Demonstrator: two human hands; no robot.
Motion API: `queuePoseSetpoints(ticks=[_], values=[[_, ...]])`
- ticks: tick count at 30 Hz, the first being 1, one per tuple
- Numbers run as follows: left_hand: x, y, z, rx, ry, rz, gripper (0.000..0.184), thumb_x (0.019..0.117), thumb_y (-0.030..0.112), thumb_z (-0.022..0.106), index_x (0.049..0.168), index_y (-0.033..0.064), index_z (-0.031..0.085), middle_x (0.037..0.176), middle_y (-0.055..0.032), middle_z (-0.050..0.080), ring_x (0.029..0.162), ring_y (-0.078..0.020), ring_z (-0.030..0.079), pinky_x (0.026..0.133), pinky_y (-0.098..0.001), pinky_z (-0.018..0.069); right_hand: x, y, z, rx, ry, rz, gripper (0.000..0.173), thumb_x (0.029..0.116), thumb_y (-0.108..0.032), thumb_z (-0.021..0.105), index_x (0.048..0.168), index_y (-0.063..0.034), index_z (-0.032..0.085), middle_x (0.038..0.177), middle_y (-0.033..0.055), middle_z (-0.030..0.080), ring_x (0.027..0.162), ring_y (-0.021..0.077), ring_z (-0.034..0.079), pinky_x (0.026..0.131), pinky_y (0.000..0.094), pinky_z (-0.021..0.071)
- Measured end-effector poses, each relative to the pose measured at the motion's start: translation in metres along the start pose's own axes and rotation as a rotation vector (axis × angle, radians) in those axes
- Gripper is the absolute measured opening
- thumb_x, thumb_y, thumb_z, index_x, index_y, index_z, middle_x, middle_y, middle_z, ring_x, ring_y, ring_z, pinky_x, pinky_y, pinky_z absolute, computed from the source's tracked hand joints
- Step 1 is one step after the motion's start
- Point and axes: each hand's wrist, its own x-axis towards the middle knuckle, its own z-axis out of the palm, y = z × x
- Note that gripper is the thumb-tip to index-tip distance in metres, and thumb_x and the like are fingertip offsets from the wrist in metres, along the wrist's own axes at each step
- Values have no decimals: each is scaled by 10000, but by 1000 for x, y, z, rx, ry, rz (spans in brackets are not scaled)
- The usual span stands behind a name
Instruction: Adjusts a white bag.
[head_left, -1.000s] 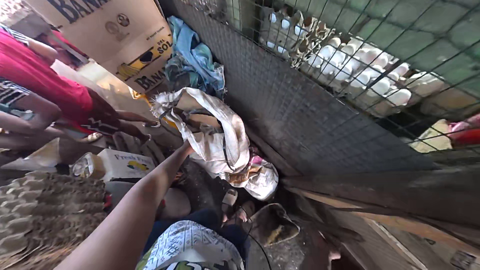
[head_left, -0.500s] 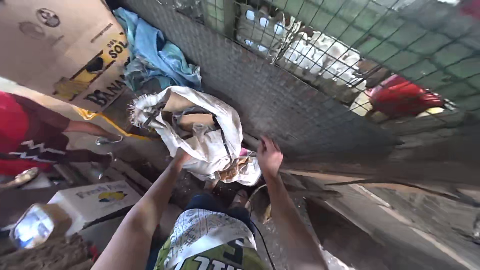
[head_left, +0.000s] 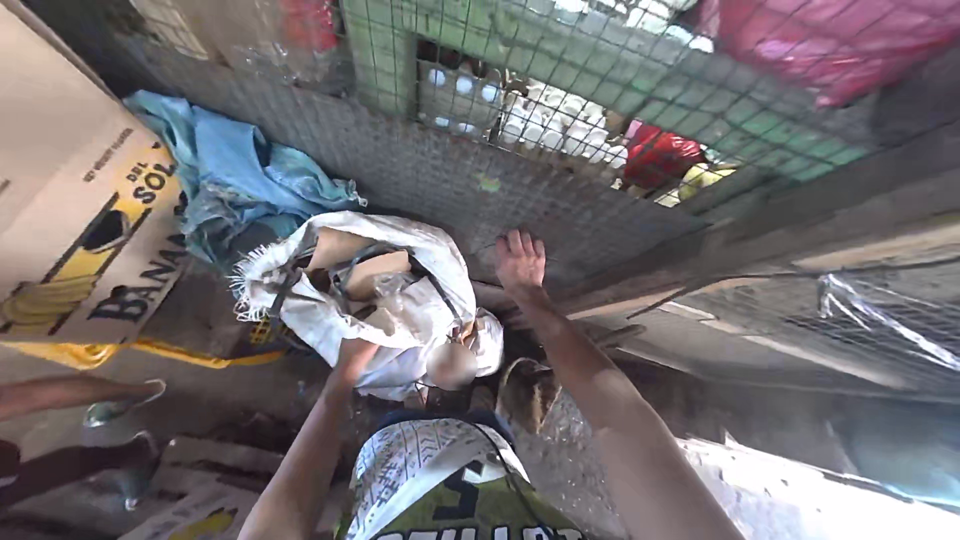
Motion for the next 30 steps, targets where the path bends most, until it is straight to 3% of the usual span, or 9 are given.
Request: queuePoseSetpoints(ticks=[5,8,13,15,19,21,23,27,30], values=[[12,-3,-2,-8,-6,63,474,952,373,691,1247,2,683,1256,-216,685,1233,-342,628,1072,-583,454,8,-3,5,-8,19,19,262,1034,-340,573,1095,-148,741,1244,90,688,1161,329,635,911,568,503],[13,-4,-10,-63,-12,52,472,935,371,715,1240,12,686,1231,-190,700,1214,-300,640,1072,-541,467,13,-16,2,119,59,217,356,1041,-428,521,1061,-173,770,1212,46,719,1150,288,654,937,551,506],[9,6,-21,21,-69,50,512,948,401,698,1267,2,672,1291,-200,671,1271,-308,604,1105,-521,434,11,-40,-10,465,105,603,308,996,-394,604,1009,-145,785,1188,126,684,1140,370,610,949,611,485],[9,6,-22,64,-104,32,531,964,435,664,1285,13,666,1318,-194,660,1293,-304,587,1117,-520,419,15,-45,-12,585,114,803,269,957,-406,655,976,-178,797,1212,122,683,1165,341,612,995,565,494],[14,4,-23,31,-66,41,537,939,430,699,1279,15,669,1308,-179,668,1288,-271,591,1127,-479,422,29,-45,-9,940,173,1066,201,938,-181,605,1054,-117,755,1154,81,725,1100,245,676,956,521,541],[17,6,-22,60,-82,44,529,946,415,692,1279,5,666,1307,-194,665,1289,-293,588,1120,-493,422,32,-40,-6,1012,158,1138,246,967,-261,604,1079,-102,754,1113,108,734,1073,266,683,941,543,535],[20,6,-21,90,-98,39,535,961,435,668,1288,11,664,1313,-195,663,1287,-307,592,1112,-516,426,24,-50,-12,975,162,1099,340,988,-401,640,1137,-113,742,1144,115,720,1082,271,679,952,528,543],[28,-2,-21,-56,-25,3,541,898,416,755,1261,23,674,1246,-170,695,1211,-272,637,1076,-504,471,-11,-119,-29,677,59,660,575,950,-487,677,1333,-65,594,1322,194,610,1199,356,608,998,578,506],[21,-10,-20,-64,-32,26,525,896,405,753,1251,25,679,1240,-160,698,1207,-255,638,1068,-485,477,1,-145,-6,389,-37,301,527,915,-368,706,1371,-133,587,1386,231,557,1243,449,550,940,631,474]])
